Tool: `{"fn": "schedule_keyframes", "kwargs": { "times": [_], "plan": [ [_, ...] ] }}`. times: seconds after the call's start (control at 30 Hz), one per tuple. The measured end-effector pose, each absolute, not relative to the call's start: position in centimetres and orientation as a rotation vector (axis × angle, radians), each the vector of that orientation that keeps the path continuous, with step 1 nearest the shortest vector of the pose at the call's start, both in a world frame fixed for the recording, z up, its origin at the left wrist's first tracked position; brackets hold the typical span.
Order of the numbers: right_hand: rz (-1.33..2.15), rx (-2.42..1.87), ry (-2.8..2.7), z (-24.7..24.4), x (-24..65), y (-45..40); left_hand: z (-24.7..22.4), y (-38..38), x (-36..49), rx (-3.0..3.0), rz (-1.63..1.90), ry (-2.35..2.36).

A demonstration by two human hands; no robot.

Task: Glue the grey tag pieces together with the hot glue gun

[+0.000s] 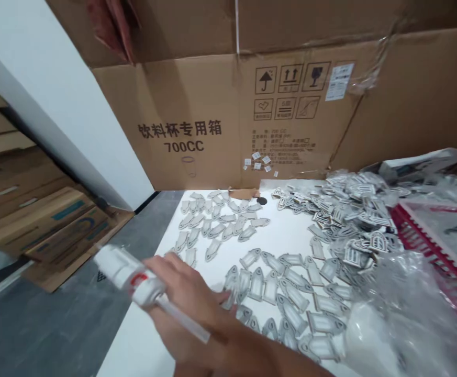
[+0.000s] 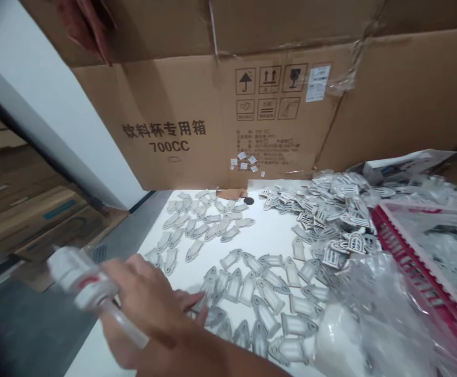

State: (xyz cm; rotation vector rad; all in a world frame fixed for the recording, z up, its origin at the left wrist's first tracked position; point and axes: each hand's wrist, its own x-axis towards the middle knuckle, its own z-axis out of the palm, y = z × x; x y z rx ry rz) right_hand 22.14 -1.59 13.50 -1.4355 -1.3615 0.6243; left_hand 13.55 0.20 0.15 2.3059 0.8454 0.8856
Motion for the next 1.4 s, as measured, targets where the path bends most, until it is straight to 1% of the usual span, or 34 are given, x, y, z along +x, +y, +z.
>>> {"fn": "schedule_keyframes", "kwargs": {
  "times": [0.13,0.23,0.4,0.6,0.9,1.0,1.23,1.4],
  "plan": [
    [0.464,-1.485,-1.555,12.7,22.6,-1.4,2.0,0.0,22.6,2.389,0.789,0.534],
    [0.39,-1.41,-1.579,12.0,22.9,-0.7,3.5,0.5,28.8,2.468,0.683,0.477],
    [0.425,-1.395,-1.665,12.1,23.8,0.7,2.4,2.0,34.6,2.582,0.552,0.43],
    [0.324,-1.485,-1.634,14.4,25.4,-0.2,0.7,3.2,35.8,2.652,0.447,0.424],
    [0.343,-1.45,-1.7,16.0,27.4,-1.4,1.9,3.3,35.8,2.791,0.317,0.339],
    [0.342,-1.443,-1.709,15.5,27.1,-1.2,2.2,3.2,35.8,2.816,0.292,0.333],
    [0.259,-1.32,-1.683,12.3,25.4,-0.2,2.1,3.2,35.3,2.806,0.26,0.373],
    [0.257,-1.326,-1.693,12.5,25.4,-0.6,2.4,3.5,35.8,2.82,0.208,0.359]
  ]
}}
